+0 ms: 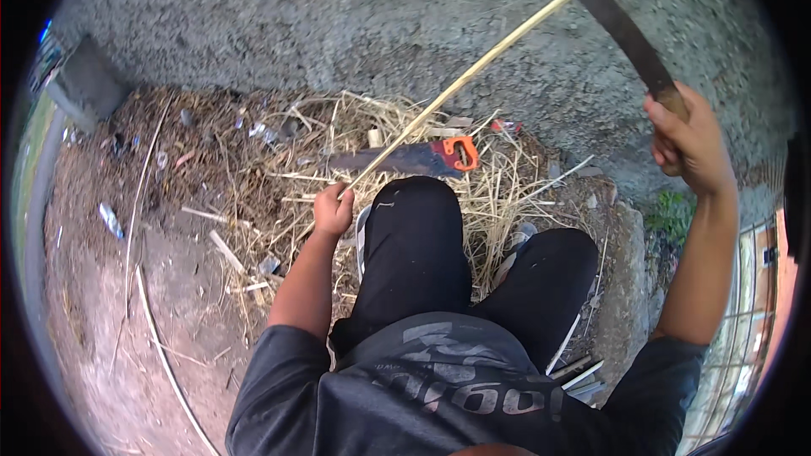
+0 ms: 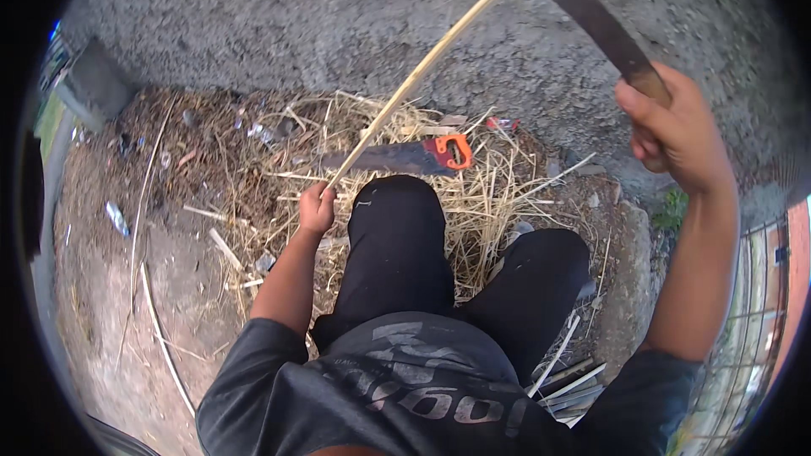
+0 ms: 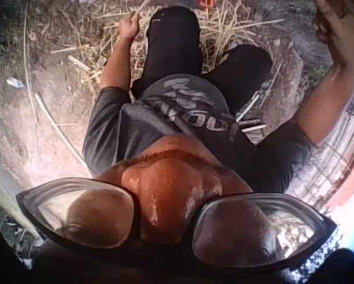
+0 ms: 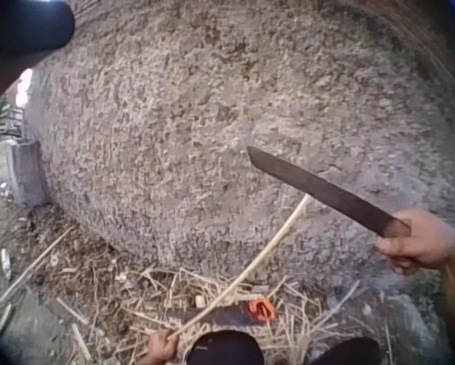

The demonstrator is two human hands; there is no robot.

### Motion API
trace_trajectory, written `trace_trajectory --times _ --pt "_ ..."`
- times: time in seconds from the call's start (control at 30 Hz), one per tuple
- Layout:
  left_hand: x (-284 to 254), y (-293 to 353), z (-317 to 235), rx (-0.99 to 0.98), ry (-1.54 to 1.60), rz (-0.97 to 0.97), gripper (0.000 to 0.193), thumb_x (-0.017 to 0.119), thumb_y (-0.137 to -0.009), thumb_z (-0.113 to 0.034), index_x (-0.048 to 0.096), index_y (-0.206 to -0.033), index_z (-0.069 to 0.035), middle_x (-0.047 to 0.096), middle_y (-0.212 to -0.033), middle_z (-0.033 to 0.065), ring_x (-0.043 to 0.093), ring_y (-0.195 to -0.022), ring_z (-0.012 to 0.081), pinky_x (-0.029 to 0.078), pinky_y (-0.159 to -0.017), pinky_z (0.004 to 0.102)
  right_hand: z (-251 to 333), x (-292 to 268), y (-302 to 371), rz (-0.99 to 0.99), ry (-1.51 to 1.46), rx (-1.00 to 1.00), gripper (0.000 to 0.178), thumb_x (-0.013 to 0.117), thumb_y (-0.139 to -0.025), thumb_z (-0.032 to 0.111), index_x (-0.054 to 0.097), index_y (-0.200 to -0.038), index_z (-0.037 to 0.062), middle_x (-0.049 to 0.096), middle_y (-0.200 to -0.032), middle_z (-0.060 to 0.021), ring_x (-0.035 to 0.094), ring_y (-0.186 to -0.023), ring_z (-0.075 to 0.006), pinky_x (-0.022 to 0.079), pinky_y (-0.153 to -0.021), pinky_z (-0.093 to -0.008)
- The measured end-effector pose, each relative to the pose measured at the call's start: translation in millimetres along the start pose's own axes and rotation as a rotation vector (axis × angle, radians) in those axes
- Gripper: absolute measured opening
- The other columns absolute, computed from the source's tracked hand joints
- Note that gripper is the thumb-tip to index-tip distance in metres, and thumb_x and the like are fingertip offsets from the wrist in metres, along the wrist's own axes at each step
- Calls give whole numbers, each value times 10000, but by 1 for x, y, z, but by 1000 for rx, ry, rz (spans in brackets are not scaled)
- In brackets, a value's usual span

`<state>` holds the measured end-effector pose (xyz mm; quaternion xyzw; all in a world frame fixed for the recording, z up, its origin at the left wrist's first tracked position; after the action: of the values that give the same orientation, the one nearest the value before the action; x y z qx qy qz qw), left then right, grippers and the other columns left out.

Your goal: Shaving or scraping a bamboo pole with a sickle.

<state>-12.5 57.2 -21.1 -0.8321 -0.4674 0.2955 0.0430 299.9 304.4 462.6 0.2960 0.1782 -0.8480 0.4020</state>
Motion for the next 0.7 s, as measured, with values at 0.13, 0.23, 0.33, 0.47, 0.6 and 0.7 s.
trace_trajectory --times 0.13,0.23,0.33,0.47,0.6,0.7 --pt "6 -3 -9 37 46 66 604 540 -905 -551 645 -877 43 605 -776 288 614 -804 484 485 -696 468 -7 4 9 -61 -31 44 360 707 -909 377 557 -920 51 458 -578 42 424 -449 -42 406 -462 -212" --pt "12 -1 -7 31 57 68 579 546 -908 -521 663 -943 45 638 -820 280 632 -840 476 496 -736 460 -16 1 11 -20 -175 76 383 639 -951 428 547 -889 62 443 -572 43 420 -440 -47 419 -463 -221" --pt "11 -2 -11 49 6 96 578 540 -915 -519 669 -956 43 640 -818 274 637 -835 469 498 -731 459 -28 -1 17 12 -359 113 430 564 -985 476 538 -885 59 427 -570 43 408 -433 -47 432 -464 -233" --pt "11 -4 -9 25 76 193 626 481 -927 -572 611 -803 28 597 -710 232 593 -694 433 454 -633 448 -37 -2 21 1 -377 150 464 527 -1001 496 532 -892 45 420 -567 37 397 -431 -49 446 -471 -250" --pt "11 -9 -14 -18 150 270 682 433 -930 -625 578 -762 21 555 -641 212 596 -631 366 430 -598 437 -50 -2 22 -14 -355 164 478 515 -1004 506 529 -900 40 419 -563 35 397 -430 -50 454 -481 -256" --pt "11 -10 -15 21 75 221 716 424 -924 -658 567 -763 25 547 -637 219 598 -632 358 431 -602 440 -64 0 17 28 -459 156 479 514 -1003 509 530 -918 38 439 -585 25 416 -443 -65 457 -488 -254"
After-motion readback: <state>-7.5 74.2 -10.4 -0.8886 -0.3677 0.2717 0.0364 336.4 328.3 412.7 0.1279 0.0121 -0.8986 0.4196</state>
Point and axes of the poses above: each hand's wrist, its own y-axis away from the middle knuckle, its own x-axis out of the palm, z = x × y, the point moved 1 cm from there along -y, towards the middle knuckle
